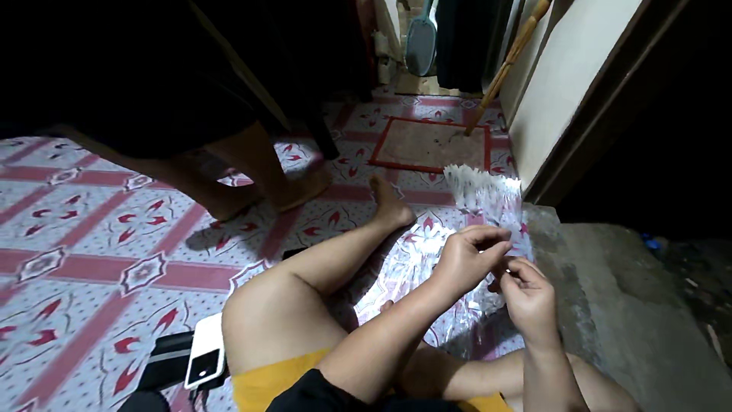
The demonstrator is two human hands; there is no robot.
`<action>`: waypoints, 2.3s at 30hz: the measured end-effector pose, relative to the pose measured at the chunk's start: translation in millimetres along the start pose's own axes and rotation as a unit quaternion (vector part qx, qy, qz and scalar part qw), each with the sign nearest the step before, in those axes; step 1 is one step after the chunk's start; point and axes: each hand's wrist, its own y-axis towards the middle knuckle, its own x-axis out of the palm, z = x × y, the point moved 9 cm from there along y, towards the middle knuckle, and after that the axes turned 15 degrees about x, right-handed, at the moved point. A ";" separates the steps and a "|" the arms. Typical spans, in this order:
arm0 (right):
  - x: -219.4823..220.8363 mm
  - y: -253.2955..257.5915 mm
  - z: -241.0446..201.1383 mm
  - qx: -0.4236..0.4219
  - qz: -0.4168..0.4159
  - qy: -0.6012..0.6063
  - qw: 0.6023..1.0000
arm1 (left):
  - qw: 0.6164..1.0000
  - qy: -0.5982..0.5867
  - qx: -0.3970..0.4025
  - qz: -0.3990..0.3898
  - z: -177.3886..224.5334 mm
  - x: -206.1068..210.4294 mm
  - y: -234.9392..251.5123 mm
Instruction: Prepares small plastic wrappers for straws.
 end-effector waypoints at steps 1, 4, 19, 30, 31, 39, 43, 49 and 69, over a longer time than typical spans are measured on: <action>0.3 0.5 0.6 -0.003 0.000 -0.001 1.000 | 1.000 0.005 -0.002 -0.003 -1.9 0.1 0.4; -0.8 2.0 1.7 -0.008 -0.001 -0.004 1.000 | 1.000 -0.001 -0.003 0.002 -1.5 -2.8 2.7; 2.3 1.5 -2.2 0.005 -0.009 0.007 1.000 | 0.993 -0.084 -0.046 0.062 18.8 -15.5 -1.6; -22.8 1.4 -52.6 -0.051 -0.062 0.172 0.982 | 0.998 -0.060 0.020 0.020 21.5 4.5 -4.4; -23.8 0.1 -54.0 -0.063 -0.072 0.183 0.979 | 0.997 -0.065 0.029 0.011 20.3 10.3 -7.1; -28.0 0.8 -53.2 -0.080 -0.083 0.272 0.955 | 0.993 -0.096 0.069 -0.024 24.8 37.2 -19.4; -28.4 1.8 -54.1 -0.070 -0.092 0.287 0.951 | 0.992 -0.110 0.058 -0.023 27.4 38.7 -22.2; -31.7 4.9 -43.6 -0.078 -0.064 0.291 0.951 | 0.992 -0.121 0.035 -0.027 30.3 41.3 -22.7; -31.1 4.1 -34.5 -0.067 -0.026 0.253 0.965 | 0.992 -0.011 0.115 -0.058 34.6 38.9 -22.5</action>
